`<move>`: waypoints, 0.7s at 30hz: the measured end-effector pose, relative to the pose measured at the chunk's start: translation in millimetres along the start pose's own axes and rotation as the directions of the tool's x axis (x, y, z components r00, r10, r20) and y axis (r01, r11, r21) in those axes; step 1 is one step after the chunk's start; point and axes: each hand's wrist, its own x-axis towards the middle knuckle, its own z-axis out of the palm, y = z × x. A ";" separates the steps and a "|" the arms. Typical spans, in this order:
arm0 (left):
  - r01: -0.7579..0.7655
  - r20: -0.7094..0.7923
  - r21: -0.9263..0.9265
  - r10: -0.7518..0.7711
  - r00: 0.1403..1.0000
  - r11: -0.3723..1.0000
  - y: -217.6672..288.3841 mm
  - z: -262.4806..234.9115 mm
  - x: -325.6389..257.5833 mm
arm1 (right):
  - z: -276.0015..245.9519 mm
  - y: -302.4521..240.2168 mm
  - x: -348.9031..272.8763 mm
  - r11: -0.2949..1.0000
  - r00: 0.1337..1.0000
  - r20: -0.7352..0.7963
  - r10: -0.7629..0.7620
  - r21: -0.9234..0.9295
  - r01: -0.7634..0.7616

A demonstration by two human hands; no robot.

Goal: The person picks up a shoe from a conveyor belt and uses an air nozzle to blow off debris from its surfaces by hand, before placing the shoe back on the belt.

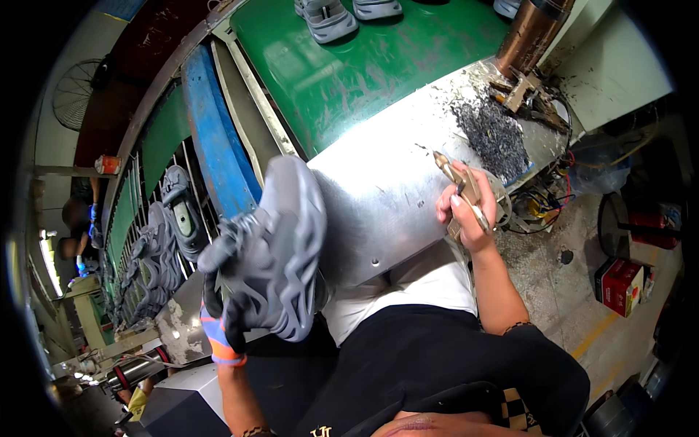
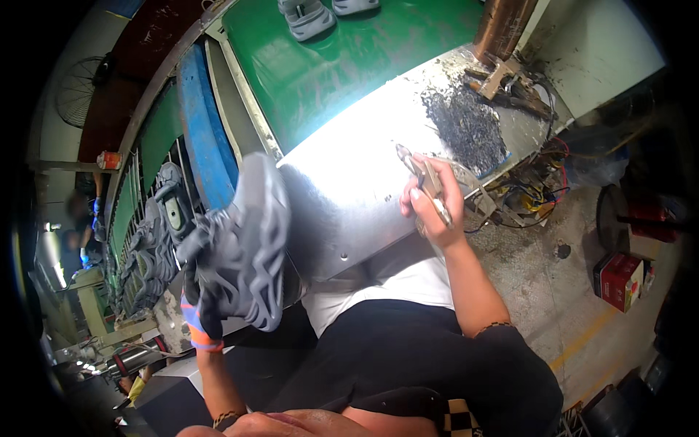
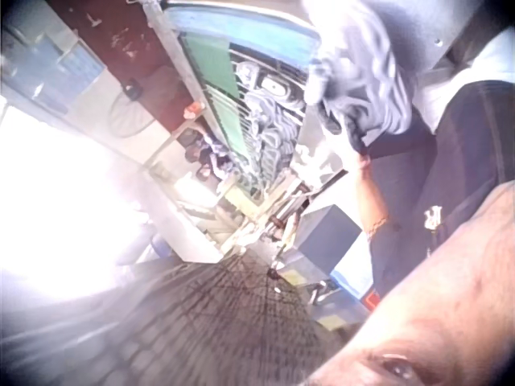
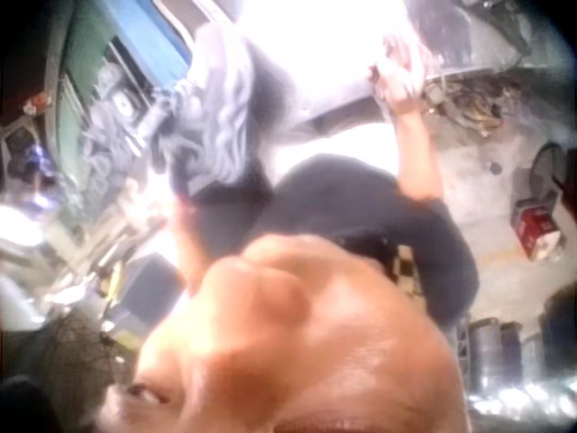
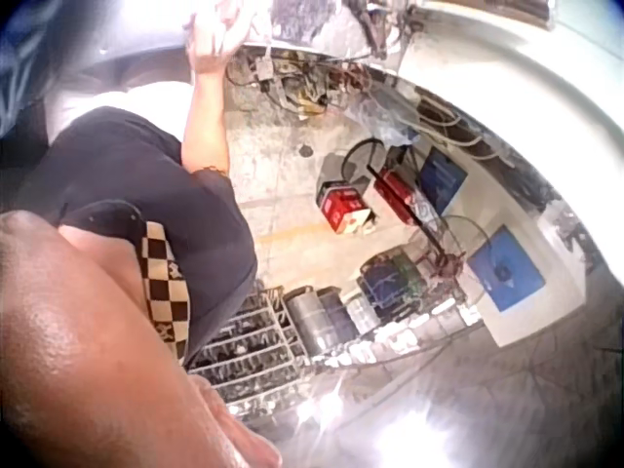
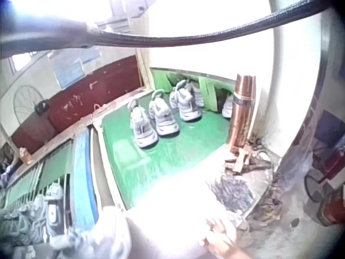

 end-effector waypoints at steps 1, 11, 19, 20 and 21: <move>-0.110 -0.016 0.081 0.112 0.994 0.991 -5.7 5.2 12.2 | -3.1 1.8 -1.5 0.998 1.000 0.013 -0.007 0.060 0.006; -0.324 -0.243 0.374 0.429 0.870 0.869 83.4 133.0 381.6 | 5.7 1.8 1.4 0.998 0.998 -0.046 -0.031 -0.062 0.028; -0.151 0.215 0.561 0.033 0.976 0.814 46.3 35.4 447.8 | -9.9 17.6 -7.7 0.977 0.984 0.014 -0.180 -0.115 0.180; -0.011 0.184 0.642 -0.141 0.973 0.766 21.0 1.0 424.3 | -20.2 20.1 -12.4 0.975 0.987 -0.024 -0.159 -0.160 0.153; -0.045 -0.130 0.745 0.211 0.969 0.665 -82.9 -27.9 431.3 | -19.8 14.5 -11.1 0.987 0.996 -0.033 -0.087 -0.140 0.082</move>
